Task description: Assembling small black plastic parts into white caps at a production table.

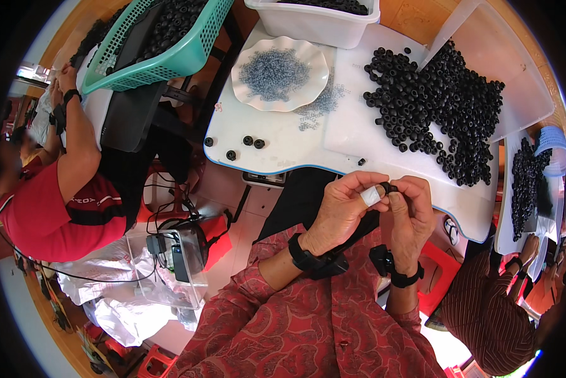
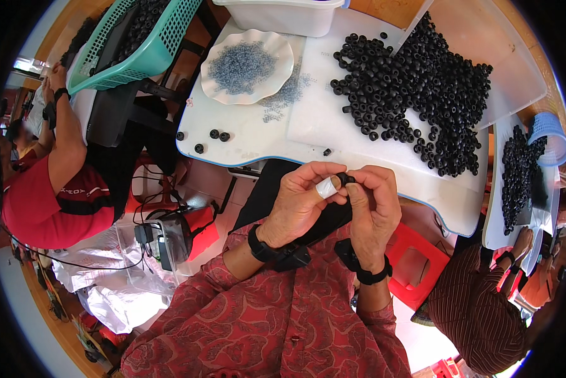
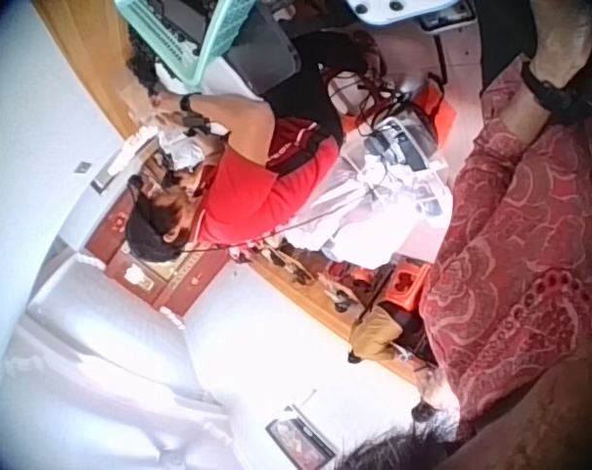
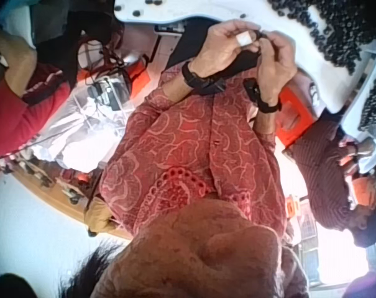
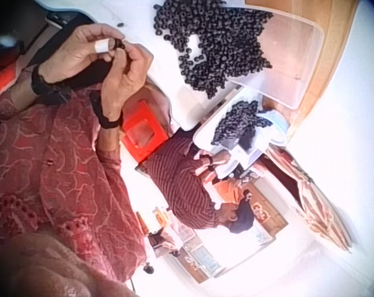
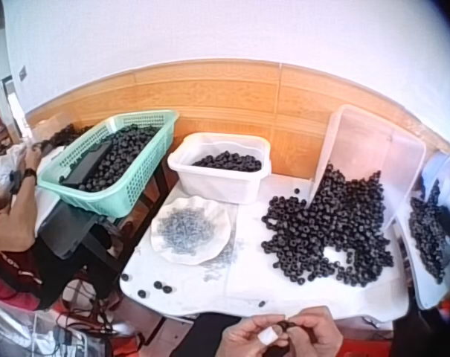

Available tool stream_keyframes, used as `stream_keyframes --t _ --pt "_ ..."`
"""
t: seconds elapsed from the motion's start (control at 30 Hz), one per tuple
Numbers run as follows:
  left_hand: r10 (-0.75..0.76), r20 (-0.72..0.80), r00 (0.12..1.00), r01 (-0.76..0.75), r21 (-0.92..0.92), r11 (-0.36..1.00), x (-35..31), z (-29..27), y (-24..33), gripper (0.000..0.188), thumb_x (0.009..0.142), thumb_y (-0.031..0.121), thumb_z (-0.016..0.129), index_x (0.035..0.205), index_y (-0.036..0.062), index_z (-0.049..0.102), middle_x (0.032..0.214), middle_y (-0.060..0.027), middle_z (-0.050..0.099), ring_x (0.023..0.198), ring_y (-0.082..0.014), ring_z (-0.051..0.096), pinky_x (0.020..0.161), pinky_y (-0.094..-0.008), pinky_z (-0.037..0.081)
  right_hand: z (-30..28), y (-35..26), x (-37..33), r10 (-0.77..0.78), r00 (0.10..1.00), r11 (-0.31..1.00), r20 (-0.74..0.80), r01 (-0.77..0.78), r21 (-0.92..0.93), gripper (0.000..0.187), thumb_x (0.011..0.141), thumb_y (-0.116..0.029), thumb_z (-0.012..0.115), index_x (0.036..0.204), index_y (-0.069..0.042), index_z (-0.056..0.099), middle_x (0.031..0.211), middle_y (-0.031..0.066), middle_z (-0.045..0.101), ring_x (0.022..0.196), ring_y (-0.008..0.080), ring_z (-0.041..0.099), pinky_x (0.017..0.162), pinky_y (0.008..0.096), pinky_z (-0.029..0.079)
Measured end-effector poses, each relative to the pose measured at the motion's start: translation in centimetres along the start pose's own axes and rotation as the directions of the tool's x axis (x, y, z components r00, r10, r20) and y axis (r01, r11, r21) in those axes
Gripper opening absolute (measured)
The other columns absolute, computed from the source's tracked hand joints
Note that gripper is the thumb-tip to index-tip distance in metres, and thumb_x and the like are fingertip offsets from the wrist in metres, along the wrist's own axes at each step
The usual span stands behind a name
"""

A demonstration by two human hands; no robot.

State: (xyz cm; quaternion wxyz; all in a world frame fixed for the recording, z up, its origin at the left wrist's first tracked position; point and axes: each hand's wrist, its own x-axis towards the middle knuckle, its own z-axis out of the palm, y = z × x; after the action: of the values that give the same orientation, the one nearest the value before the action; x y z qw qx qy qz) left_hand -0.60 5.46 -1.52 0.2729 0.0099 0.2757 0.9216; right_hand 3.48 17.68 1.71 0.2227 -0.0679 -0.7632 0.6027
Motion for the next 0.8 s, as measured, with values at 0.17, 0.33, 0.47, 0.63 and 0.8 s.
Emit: stream_keyframes --t 0.17,0.33,0.47,0.63,0.8 --pt "0.001 -0.002 1.000 -0.001 0.013 1.000 0.0 -0.3 -0.3 0.025 0.094 0.004 0.061 0.119 -0.0010 0.063 0.105 -0.0108 0.066 0.089 -0.0139 0.065 0.078 -0.0261 0.058 -0.2 0.3 -0.1 0.004 1.000 1.000 0.005 -0.004 -0.015 0.011 0.088 0.002 0.065 0.099 0.001 0.064 0.101 0.0058 0.057 0.088 0.0126 0.057 0.077 0.0236 0.047" --pt "0.023 -0.042 0.999 -0.016 0.153 0.988 -0.2 -0.3 -0.1 0.025 0.095 0.003 0.060 0.119 -0.0023 0.063 0.103 -0.0120 0.067 0.088 -0.0159 0.067 0.076 -0.0276 0.060 -0.2 0.3 -0.1 -0.035 0.999 0.996 0.025 0.037 -0.085 0.012 0.088 0.003 0.065 0.099 0.001 0.063 0.100 0.0062 0.056 0.085 0.0126 0.057 0.075 0.0236 0.047" --pt "0.038 -0.048 0.998 -0.026 0.222 0.975 -0.3 0.0 0.4 0.025 0.095 0.002 0.059 0.119 -0.0037 0.063 0.103 -0.0132 0.067 0.087 -0.0170 0.068 0.075 -0.0291 0.060 -0.2 -0.4 0.2 -0.100 0.993 0.980 0.067 0.110 -0.168 0.013 0.087 0.005 0.064 0.100 0.001 0.062 0.099 0.0071 0.056 0.084 0.0131 0.057 0.073 0.0238 0.048" --pt "0.054 -0.074 0.996 -0.033 0.269 0.963 -0.4 0.1 0.6 0.024 0.096 0.001 0.056 0.119 -0.0045 0.062 0.103 -0.0137 0.067 0.085 -0.0167 0.068 0.075 -0.0298 0.061 -0.1 -0.5 0.5 -0.142 0.983 0.963 0.113 0.164 -0.213 0.014 0.086 0.008 0.063 0.098 0.001 0.062 0.098 0.0082 0.055 0.083 0.0141 0.057 0.071 0.0240 0.048" --pt "0.065 -0.110 0.992 -0.033 0.274 0.961 -0.5 0.3 0.9 0.022 0.096 0.000 0.055 0.115 -0.0077 0.061 0.099 -0.0140 0.068 0.083 -0.0159 0.069 0.073 -0.0278 0.061 -0.3 -1.0 0.9 -0.150 0.970 0.942 0.192 0.199 -0.271 0.013 0.085 0.008 0.063 0.097 0.002 0.061 0.098 0.0093 0.055 0.079 0.0153 0.058 0.068 0.0255 0.049"
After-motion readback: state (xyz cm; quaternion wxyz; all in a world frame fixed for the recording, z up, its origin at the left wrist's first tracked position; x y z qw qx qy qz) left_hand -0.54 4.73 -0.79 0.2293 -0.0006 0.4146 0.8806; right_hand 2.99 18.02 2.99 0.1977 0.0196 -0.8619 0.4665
